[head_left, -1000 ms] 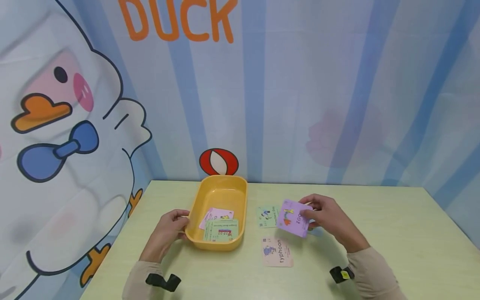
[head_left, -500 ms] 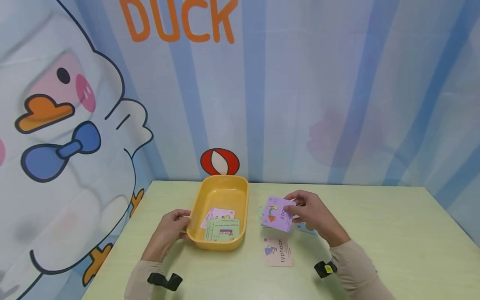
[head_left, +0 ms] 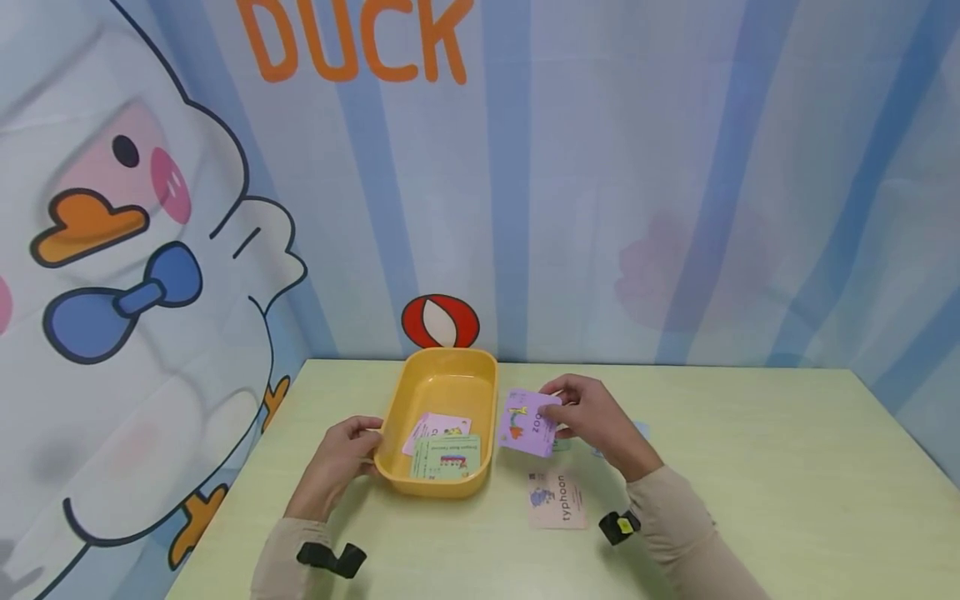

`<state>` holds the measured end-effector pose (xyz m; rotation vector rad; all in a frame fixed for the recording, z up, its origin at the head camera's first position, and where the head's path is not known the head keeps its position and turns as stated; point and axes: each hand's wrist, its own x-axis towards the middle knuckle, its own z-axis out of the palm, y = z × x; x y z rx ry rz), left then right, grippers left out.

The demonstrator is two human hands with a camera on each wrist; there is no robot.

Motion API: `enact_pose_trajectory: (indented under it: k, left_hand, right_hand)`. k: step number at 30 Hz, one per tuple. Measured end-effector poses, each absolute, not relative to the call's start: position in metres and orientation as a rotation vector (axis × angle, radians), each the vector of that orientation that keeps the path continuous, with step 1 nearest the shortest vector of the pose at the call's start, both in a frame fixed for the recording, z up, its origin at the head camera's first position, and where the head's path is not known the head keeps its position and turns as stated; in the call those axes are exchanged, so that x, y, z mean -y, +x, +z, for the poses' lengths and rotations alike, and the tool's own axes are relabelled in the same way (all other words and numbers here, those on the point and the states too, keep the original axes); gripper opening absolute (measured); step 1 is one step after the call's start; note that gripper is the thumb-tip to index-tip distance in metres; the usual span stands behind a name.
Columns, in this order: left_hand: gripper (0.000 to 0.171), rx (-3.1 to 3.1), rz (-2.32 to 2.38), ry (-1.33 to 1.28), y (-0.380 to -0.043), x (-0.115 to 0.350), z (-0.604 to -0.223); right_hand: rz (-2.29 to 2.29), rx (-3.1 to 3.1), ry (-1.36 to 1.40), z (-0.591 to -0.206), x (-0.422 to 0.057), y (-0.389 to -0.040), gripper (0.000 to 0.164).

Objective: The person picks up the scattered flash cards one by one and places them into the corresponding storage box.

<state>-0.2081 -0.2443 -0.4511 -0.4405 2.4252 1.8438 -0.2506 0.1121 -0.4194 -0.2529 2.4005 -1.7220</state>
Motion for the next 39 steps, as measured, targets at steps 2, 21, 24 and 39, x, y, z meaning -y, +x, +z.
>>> enact_pose_trajectory:
  k: [2, 21, 24, 39]
  left_hand:
    - [0.034, -2.424, 1.846, -0.439, -0.208, 0.245, -0.452]
    - [0.033, -2.418, 1.853, -0.430, -0.207, 0.245, -0.451]
    - [0.033, -2.420, 1.853, -0.435, -0.207, 0.245, -0.450]
    - [0.032, -2.418, 1.858, -0.440, -0.208, 0.245, -0.451]
  right_hand:
    - [-1.724, -2.396, -0.260, -0.420, -0.108, -0.252, 0.026]
    - [-1.727, -2.383, -0.206, -0.419, -0.084, -0.262, 0.025]
    - [-1.718, -2.392, -0.192, -0.418, -0.080, -0.262, 0.024]
    - [-1.688, -2.381, -0.219, -0.415, -0.058, -0.263, 0.022]
